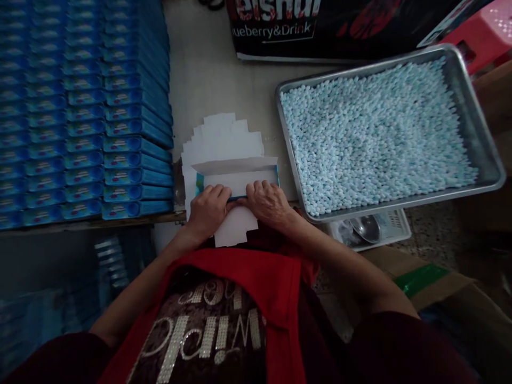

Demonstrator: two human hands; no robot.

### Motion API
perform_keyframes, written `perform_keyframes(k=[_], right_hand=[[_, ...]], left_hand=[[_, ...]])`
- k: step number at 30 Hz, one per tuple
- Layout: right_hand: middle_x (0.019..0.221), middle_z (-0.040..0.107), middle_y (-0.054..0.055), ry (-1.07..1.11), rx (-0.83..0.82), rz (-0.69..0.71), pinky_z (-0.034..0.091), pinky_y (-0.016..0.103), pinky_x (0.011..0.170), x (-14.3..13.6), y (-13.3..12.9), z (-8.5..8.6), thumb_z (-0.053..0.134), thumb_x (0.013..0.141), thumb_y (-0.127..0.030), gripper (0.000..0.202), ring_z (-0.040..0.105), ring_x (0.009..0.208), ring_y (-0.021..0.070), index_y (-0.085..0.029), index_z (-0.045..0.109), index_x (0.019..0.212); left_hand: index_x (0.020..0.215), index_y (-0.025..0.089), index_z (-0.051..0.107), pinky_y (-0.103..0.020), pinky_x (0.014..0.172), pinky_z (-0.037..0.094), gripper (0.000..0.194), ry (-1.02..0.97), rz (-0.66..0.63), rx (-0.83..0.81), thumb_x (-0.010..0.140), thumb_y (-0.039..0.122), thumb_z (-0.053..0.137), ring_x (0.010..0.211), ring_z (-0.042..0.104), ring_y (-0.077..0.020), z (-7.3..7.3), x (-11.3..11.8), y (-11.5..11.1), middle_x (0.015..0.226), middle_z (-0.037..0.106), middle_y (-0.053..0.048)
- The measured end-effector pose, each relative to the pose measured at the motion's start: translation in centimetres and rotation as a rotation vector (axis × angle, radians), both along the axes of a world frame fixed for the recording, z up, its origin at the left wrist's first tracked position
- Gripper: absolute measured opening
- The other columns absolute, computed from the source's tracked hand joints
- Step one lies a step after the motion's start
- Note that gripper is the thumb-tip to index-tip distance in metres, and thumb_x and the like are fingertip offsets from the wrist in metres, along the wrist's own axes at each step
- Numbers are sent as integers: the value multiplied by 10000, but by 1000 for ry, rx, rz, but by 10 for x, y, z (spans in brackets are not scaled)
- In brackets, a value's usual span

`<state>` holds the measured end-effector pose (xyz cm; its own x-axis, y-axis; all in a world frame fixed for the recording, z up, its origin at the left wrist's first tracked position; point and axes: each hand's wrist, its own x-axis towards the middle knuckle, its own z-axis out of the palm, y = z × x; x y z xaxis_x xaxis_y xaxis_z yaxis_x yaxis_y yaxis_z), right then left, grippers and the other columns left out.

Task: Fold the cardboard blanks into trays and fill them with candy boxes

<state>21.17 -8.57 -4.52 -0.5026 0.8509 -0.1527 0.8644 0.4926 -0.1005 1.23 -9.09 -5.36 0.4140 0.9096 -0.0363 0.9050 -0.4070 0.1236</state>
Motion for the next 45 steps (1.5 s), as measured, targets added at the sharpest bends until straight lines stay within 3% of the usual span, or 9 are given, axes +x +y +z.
perform_keyframes(k=[7, 10, 14, 18, 24, 29, 33, 37, 45], right_hand=[[1061, 794, 96, 300, -447, 251, 507, 312, 797, 31, 29, 75, 475, 1114, -254, 331, 721, 929, 206, -172, 673, 1366], [1425, 706, 70, 395, -203, 419, 516, 452, 1033, 56, 56, 94, 478, 987, -12, 546, 648, 1274, 252, -279, 683, 1417], [1551, 619, 7, 198, 29, 509, 325, 686, 1237, 68, 87, 76, 539, 905, 31, 493, 379, 1580, 335, -292, 780, 1189], [1290, 735, 35, 225, 51, 514, 300, 675, 1271, 66, 98, 53, 533, 978, -43, 371, 514, 1464, 281, -276, 786, 1117], [1019, 752, 60, 296, 118, 377, 436, 472, 1139, 46, 57, 46, 465, 1088, -150, 349, 650, 1004, 214, -200, 722, 1319], [998, 743, 68, 325, 40, 364, 444, 360, 904, 23, 34, 34, 460, 1083, -130, 369, 632, 934, 208, -168, 649, 1397], [1098, 740, 89, 263, 157, 287, 404, 394, 952, 16, 35, 25, 409, 1117, -182, 308, 606, 1059, 242, -197, 688, 1245], [1264, 673, 160, 116, 210, 190, 395, 433, 960, 13, 15, 13, 442, 1104, -229, 319, 514, 1184, 311, -184, 670, 1322], [1088, 666, 123, 83, 131, 94, 369, 414, 844, 3, 3, -7, 416, 1115, -248, 276, 499, 1009, 290, -197, 681, 1174]], left_hand=[[990, 274, 781, -474, 998, 499, 235, -139, -284, -98, 1019, 158, 579, 1031, 630, -264, 29, -21, 29, 1027, 714, -77], [898, 287, 782, -659, 1256, 312, 350, -137, -412, -77, 936, 41, 535, 1125, 624, -258, 47, -28, 61, 1024, 719, -36], [773, 244, 736, -683, 1335, 188, 288, -151, -509, -175, 879, 39, 564, 1287, 622, -258, 59, -25, 109, 990, 730, -22], [676, 187, 635, -682, 1337, 91, 268, -278, -537, -202, 927, 95, 648, 1515, 498, -264, 72, -17, 140, 1187, 752, -12], [1287, 139, 696, -548, 1153, 498, 288, -304, -220, 77, 1094, 287, 544, 1319, 658, -313, 110, -10, 79, 1345, 697, -123], [1138, 193, 709, -546, 1137, 459, 265, -239, 25, 91, 1097, 364, 511, 1098, 697, -319, 67, -3, -3, 1049, 765, -125], [1038, 207, 661, -417, 880, 488, 301, -259, 137, -40, 1124, 389, 437, 898, 687, -278, 23, -2, 16, 915, 747, -91], [1053, 234, 625, -343, 721, 439, 238, -400, 141, -298, 1078, 466, 574, 798, 660, -238, 14, -10, 49, 875, 724, -29], [1228, 193, 693, -475, 894, 453, 315, -89, -48, 166, 1071, 432, 560, 1046, 594, -339, 4, -21, -3, 1159, 706, -163]])
